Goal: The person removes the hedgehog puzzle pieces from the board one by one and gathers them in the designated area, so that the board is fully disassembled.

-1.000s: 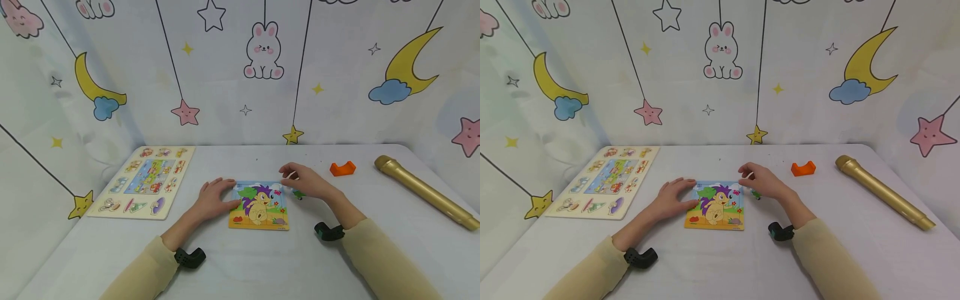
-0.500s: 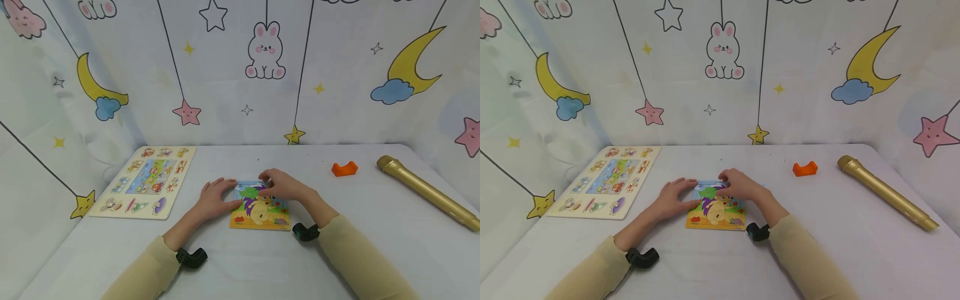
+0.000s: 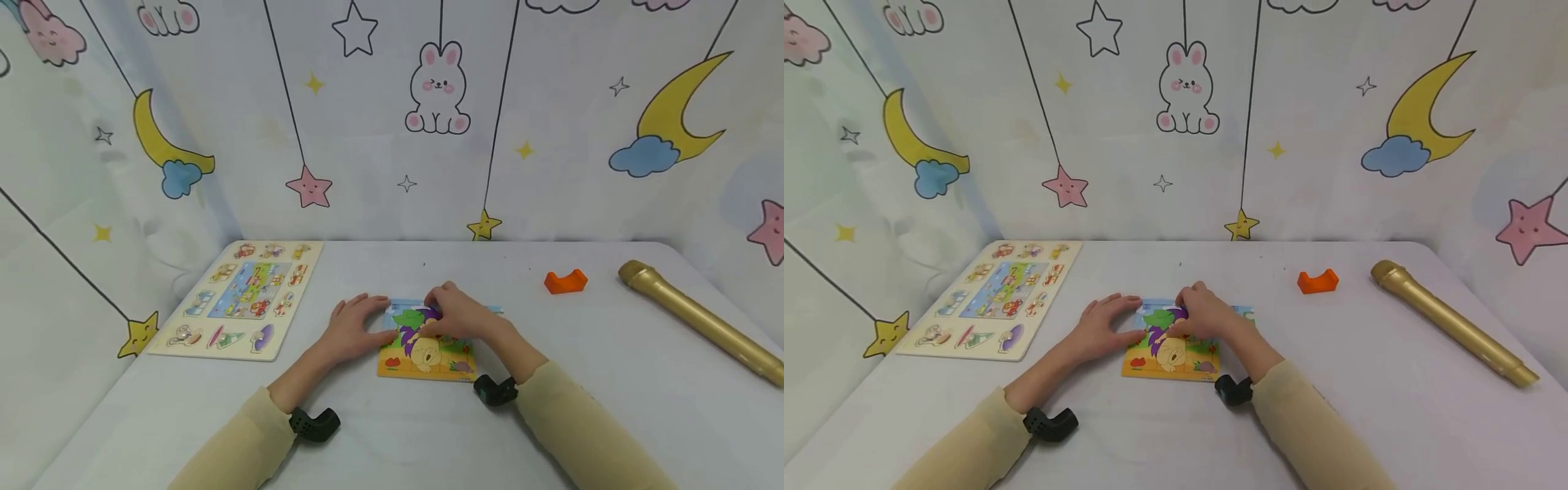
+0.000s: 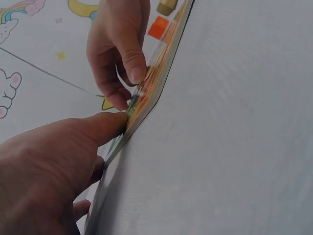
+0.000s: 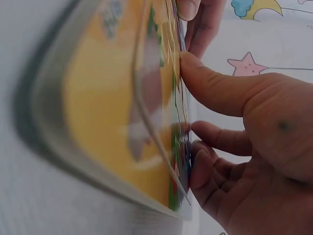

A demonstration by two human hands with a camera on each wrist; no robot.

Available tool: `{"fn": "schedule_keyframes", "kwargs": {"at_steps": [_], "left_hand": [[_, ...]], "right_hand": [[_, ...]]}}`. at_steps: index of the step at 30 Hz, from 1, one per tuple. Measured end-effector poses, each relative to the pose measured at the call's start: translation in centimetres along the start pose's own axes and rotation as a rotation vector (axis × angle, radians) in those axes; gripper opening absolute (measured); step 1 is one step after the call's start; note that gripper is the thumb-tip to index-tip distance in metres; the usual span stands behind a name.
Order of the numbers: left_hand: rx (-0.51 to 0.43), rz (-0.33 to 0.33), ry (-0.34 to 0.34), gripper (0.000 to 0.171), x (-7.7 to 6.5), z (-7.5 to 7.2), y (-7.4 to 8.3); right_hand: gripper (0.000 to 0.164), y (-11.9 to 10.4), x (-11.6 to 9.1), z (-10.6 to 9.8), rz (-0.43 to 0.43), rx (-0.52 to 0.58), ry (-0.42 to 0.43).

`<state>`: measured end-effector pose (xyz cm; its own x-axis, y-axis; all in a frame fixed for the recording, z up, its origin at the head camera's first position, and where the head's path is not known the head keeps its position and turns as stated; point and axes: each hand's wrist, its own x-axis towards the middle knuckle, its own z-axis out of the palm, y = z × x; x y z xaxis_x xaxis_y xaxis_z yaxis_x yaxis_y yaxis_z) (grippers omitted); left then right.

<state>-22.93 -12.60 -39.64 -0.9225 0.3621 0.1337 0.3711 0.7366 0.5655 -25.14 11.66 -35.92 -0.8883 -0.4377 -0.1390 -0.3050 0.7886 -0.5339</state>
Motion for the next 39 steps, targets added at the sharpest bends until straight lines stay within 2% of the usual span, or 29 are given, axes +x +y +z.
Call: {"fn": "schedule_keyframes", "kwargs": {"at_steps": [12, 16, 25, 39], "left_hand": [[-0.004, 0.005, 0.003, 0.063, 0.08, 0.26, 0.08], [-0.008, 0.003, -0.003, 0.063, 0.03, 0.3, 0.17], [-0.004, 0.004, 0.004, 0.063, -0.16, -0.04, 0.1], [-0.001, 0.001, -0.002, 0.063, -0.03, -0.01, 0.07]], "right_hand": [[0.055, -0.38, -0.27, 0.35, 0.012, -0.038, 0.062], [0.05, -0.34, -0.5, 0.35, -0.006, -0.046, 0.079], [0.019, -0.16, -0.16, 0.35, -0.12, 0.055, 0.14], [0.013, 0.18, -0.01, 0.2, -0.116, 0.114, 0.123]]}}
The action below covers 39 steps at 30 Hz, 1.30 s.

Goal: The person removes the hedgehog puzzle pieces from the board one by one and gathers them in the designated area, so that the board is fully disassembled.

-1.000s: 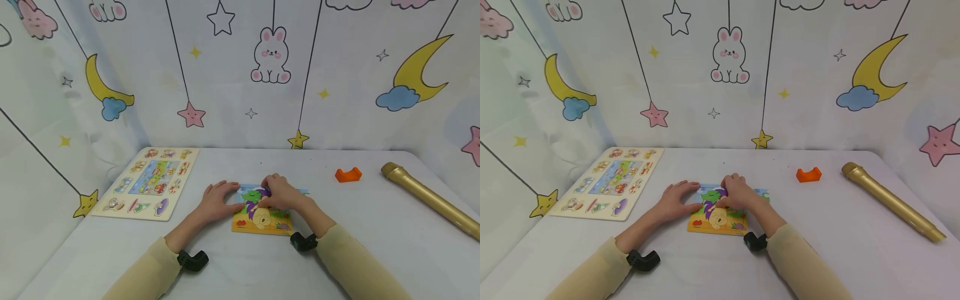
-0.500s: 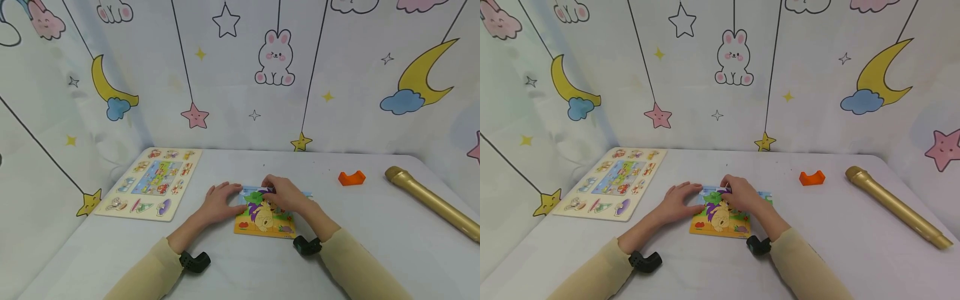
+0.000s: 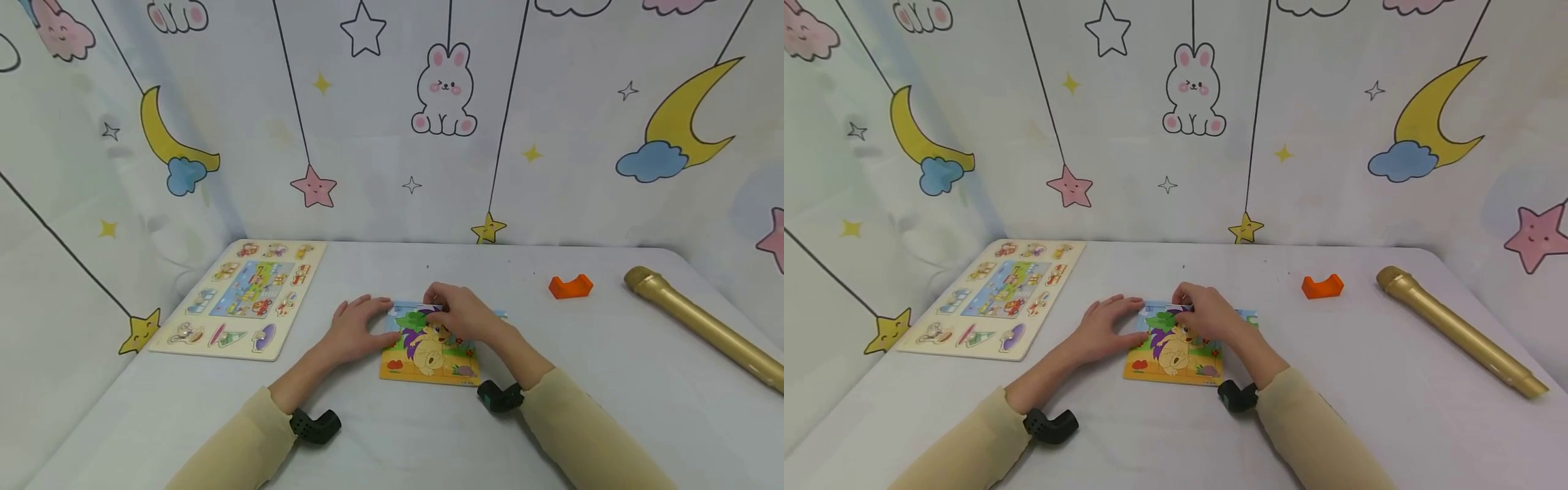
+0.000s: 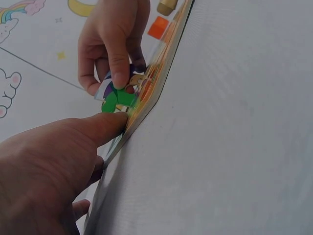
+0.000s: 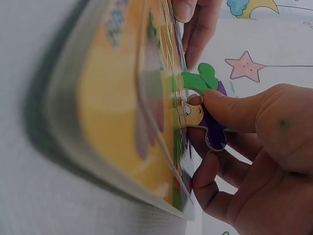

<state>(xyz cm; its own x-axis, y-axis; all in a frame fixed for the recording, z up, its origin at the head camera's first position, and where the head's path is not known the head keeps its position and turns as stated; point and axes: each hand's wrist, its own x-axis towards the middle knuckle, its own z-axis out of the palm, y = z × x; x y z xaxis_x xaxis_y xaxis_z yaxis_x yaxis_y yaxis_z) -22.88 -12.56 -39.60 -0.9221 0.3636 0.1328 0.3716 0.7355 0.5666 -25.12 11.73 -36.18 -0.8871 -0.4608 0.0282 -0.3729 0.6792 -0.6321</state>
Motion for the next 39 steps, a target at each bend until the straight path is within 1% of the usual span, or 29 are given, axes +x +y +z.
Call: {"fn": "schedule_keyframes", "kwargs": {"at_steps": [6, 9, 16, 20, 24, 28, 32, 36, 39], "left_hand": [[0.0, -0.011, -0.012, 0.064, 0.0, 0.0, 0.0], [0.002, -0.016, -0.011, 0.064, 0.1, 0.0, 0.0], [-0.005, -0.019, -0.003, 0.064, 0.0, -0.2, 0.1], [-0.004, -0.003, 0.009, 0.064, 0.1, 0.1, -0.1], [-0.005, -0.001, 0.008, 0.064, 0.0, 0.2, -0.1], [-0.001, 0.004, 0.009, 0.064, 0.0, 0.2, -0.1], [-0.003, 0.014, 0.012, 0.063, 0.0, 0.2, 0.0], [-0.001, 0.001, -0.003, 0.063, 0.0, 0.1, 0.1], [0.003, -0.005, 0.003, 0.063, -0.1, 0.1, 0.2]], "right_hand": [[0.015, -0.1, 0.0, -0.3, 0.012, 0.013, -0.027], [0.016, -0.1, 0.0, -0.7, 0.013, 0.024, -0.024], [0.019, -0.1, -0.3, -2.4, -0.015, 0.062, 0.022], [0.02, 0.5, -0.8, -3.5, -0.031, 0.086, 0.038], [0.023, 1.3, -1.6, -4.7, -0.019, 0.101, 0.044], [0.025, 2.6, -3.1, -5.8, 0.015, 0.074, 0.046], [0.026, 4.5, -4.8, -6.6, 0.057, 0.031, 0.039], [0.026, 6.3, -6.3, -7.3, 0.092, 0.037, 0.023], [0.026, 7.4, -7.1, -7.8, 0.116, 0.047, 0.022]]}}
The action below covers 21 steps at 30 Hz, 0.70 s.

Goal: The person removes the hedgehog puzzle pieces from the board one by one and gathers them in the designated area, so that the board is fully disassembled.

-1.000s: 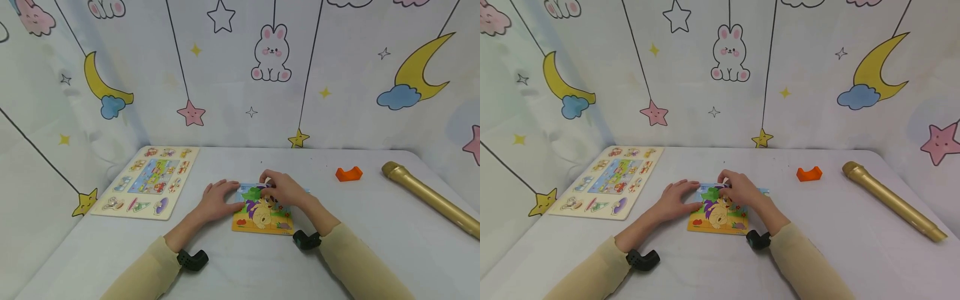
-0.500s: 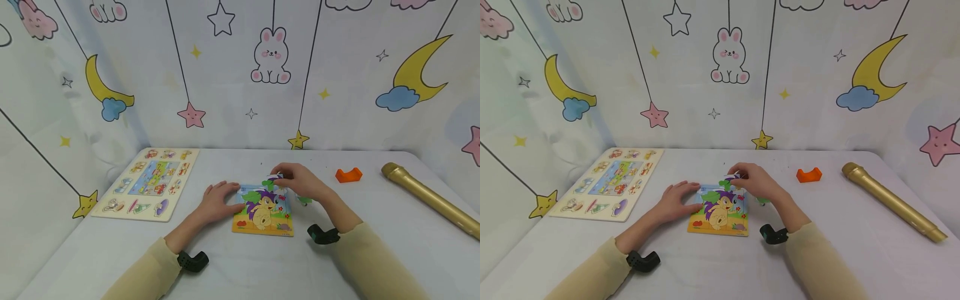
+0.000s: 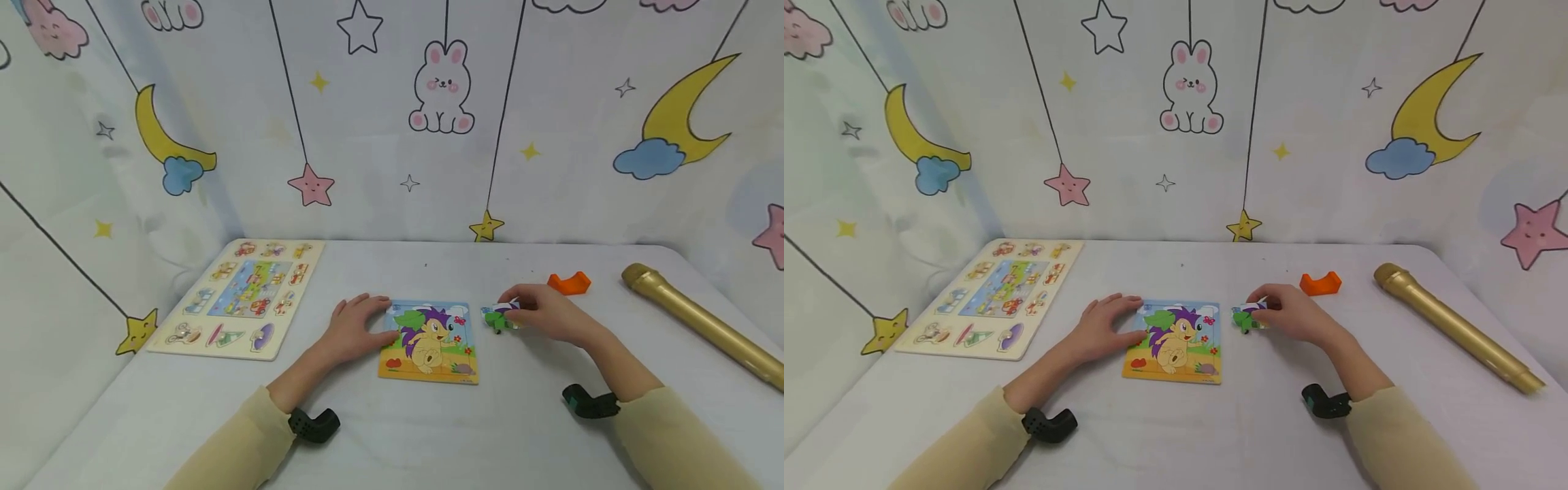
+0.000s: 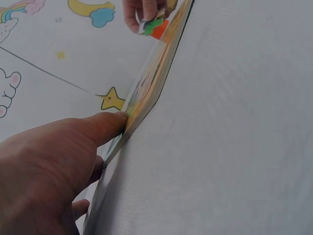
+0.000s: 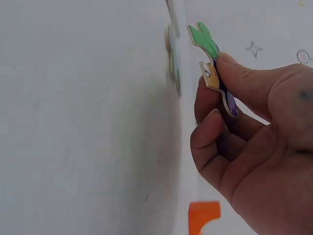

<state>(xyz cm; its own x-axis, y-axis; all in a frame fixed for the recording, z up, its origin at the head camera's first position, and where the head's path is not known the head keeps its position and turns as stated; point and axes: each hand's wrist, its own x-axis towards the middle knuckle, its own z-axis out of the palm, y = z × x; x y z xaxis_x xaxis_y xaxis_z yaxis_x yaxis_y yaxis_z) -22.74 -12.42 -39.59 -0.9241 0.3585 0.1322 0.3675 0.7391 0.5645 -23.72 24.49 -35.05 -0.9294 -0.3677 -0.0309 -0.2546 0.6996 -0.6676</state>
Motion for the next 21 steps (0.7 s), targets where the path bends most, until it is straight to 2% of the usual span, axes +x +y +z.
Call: {"fn": "schedule_keyframes", "kwargs": {"at_steps": [6, 13, 21], "left_hand": [[-0.006, 0.003, 0.011, 0.063, 0.0, 0.0, -0.1], [0.0, 0.003, 0.006, 0.063, 0.1, 0.1, -0.1], [0.002, 0.003, 0.005, 0.063, 0.1, 0.0, -0.1]], "right_hand": [[0.029, 1.7, -0.6, -0.9, 0.053, -0.017, 0.012], [0.03, 2.7, -1.0, -1.4, 0.053, -0.028, 0.025], [0.024, 2.8, -0.8, -1.1, 0.035, -0.087, 0.049]]}}
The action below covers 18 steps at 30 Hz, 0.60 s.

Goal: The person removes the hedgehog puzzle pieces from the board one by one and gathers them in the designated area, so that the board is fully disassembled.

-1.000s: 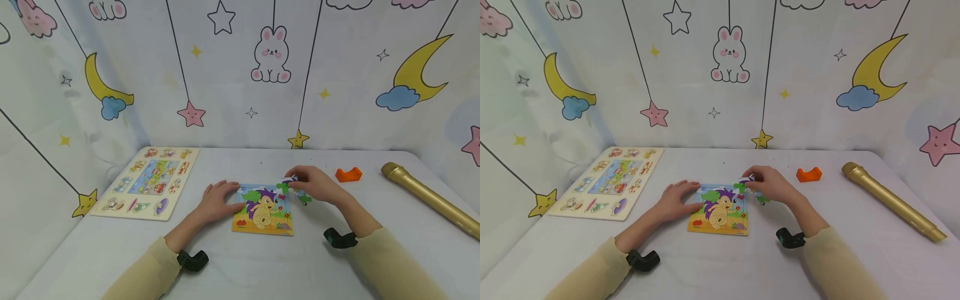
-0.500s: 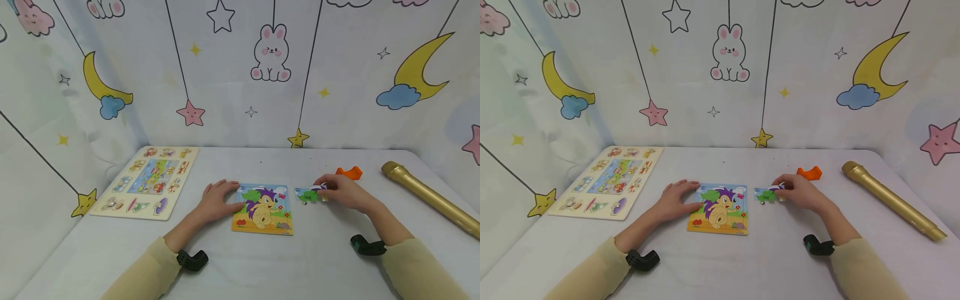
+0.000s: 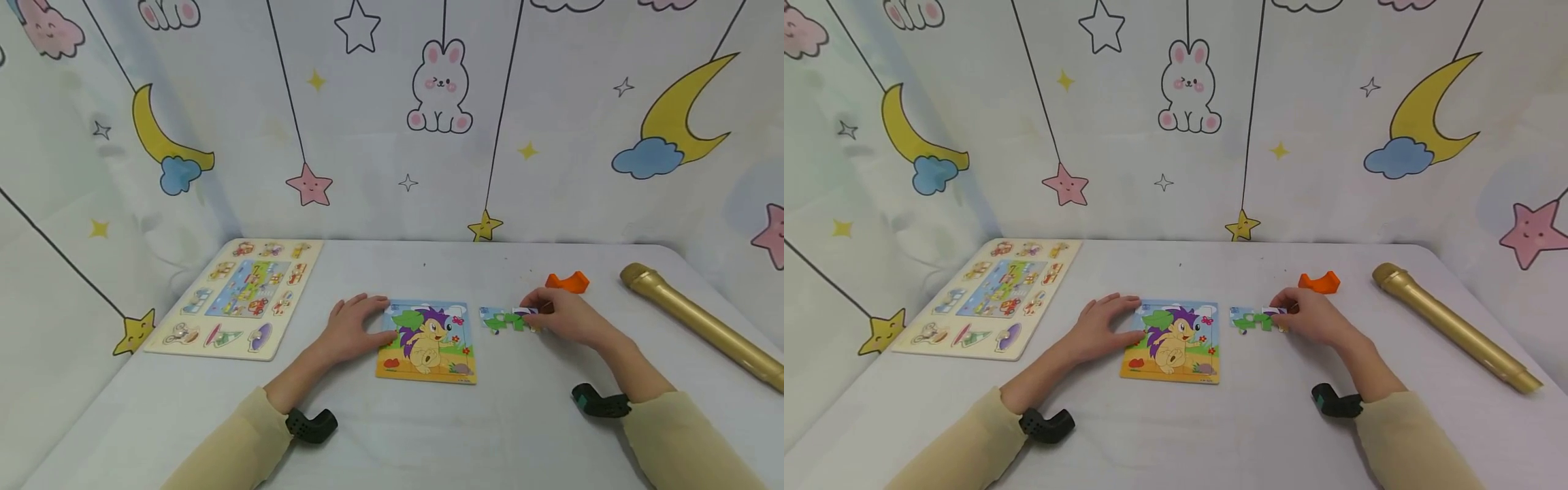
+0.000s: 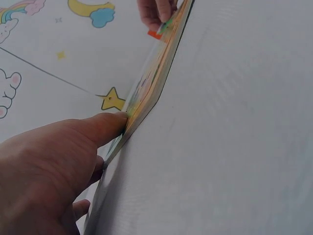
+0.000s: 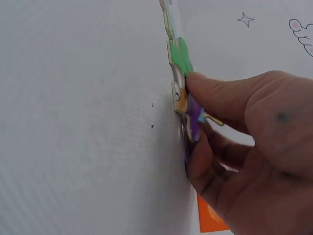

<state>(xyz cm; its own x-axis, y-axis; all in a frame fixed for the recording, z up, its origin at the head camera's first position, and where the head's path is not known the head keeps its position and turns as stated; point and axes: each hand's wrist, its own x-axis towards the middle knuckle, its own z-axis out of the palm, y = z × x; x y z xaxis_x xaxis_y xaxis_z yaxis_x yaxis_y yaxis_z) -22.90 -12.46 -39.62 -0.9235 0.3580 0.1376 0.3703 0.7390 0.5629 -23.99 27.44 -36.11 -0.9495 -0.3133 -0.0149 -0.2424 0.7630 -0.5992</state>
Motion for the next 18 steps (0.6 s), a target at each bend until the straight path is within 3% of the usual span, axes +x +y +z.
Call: {"fn": "schedule_keyframes", "kwargs": {"at_steps": [18], "left_hand": [[-0.002, 0.0, -0.002, 0.063, -0.03, 0.01, -0.07]], "right_hand": [[0.028, -0.92, 0.1, -0.01, -0.004, -0.014, 0.011]]}}
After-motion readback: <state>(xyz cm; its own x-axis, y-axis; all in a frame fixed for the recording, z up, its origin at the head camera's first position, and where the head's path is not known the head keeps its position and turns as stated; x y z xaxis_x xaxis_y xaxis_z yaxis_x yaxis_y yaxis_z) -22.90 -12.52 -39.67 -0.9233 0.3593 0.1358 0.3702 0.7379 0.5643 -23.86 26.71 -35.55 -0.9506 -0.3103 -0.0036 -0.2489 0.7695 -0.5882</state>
